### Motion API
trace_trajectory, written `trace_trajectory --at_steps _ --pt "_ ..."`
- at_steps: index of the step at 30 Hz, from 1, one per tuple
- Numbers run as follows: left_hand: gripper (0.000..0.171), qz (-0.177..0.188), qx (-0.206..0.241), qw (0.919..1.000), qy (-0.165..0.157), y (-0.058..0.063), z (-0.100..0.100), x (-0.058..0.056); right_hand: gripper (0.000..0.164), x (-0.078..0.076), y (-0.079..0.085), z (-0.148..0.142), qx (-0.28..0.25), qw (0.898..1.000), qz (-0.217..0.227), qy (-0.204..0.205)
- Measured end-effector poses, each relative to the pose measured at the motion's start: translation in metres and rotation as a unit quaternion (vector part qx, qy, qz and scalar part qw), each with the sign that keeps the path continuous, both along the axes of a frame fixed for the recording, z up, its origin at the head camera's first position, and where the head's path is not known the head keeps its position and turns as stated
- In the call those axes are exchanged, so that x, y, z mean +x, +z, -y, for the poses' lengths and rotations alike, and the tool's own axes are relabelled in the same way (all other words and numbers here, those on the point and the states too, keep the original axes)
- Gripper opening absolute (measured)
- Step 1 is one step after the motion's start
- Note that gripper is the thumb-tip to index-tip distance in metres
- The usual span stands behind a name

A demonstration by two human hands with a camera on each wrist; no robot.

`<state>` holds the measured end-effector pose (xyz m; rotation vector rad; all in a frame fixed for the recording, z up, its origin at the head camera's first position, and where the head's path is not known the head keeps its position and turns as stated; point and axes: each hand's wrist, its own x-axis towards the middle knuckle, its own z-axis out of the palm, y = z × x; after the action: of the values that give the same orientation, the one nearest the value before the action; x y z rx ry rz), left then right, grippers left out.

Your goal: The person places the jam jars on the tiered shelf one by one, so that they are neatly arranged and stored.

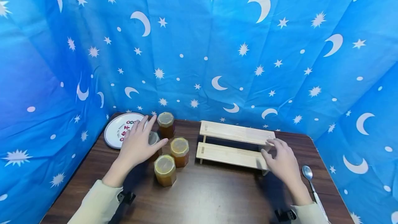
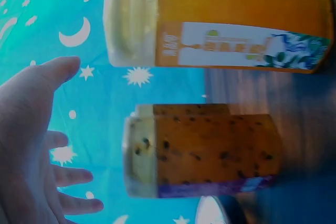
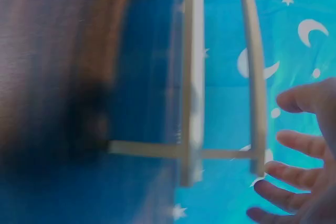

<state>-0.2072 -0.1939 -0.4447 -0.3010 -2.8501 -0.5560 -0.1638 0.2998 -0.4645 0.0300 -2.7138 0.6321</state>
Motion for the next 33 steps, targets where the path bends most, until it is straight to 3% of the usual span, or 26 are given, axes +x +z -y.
trace_trajectory --at_steps 4,10,17,19,22,25,27,33 --pt "0.101 -0.014 0.057 0.9982 0.009 -0.009 0.010 0.008 0.034 0.004 -0.013 -0.009 -0.056 0.997 -0.009 -0.061" --pt "0.102 -0.023 0.132 0.9909 0.016 -0.025 0.020 0.015 0.040 0.007 -0.027 -0.022 -0.122 0.985 0.015 -0.118" --pt "0.112 0.028 0.197 0.9794 0.034 -0.049 0.025 0.023 0.060 0.007 -0.041 -0.032 -0.146 0.971 0.145 -0.126" --pt "0.112 0.045 0.218 0.9741 0.041 -0.055 0.026 0.023 0.064 0.005 -0.044 -0.032 -0.164 0.962 0.186 -0.111" --pt "0.111 0.068 0.260 0.9623 0.041 -0.063 0.029 0.023 0.064 0.003 -0.047 -0.032 -0.227 0.942 0.230 -0.087" --pt "0.111 0.091 0.302 0.9482 0.035 -0.071 0.031 0.023 0.059 0.001 -0.048 -0.031 -0.310 0.916 0.247 -0.072" --pt "0.111 0.102 0.330 0.9380 0.030 -0.075 0.032 0.023 0.055 0.000 -0.049 -0.031 -0.343 0.904 0.247 -0.067" --pt "0.109 0.101 0.369 0.9239 0.014 -0.082 0.034 0.018 0.050 -0.001 -0.048 -0.035 -0.378 0.890 0.247 -0.064"
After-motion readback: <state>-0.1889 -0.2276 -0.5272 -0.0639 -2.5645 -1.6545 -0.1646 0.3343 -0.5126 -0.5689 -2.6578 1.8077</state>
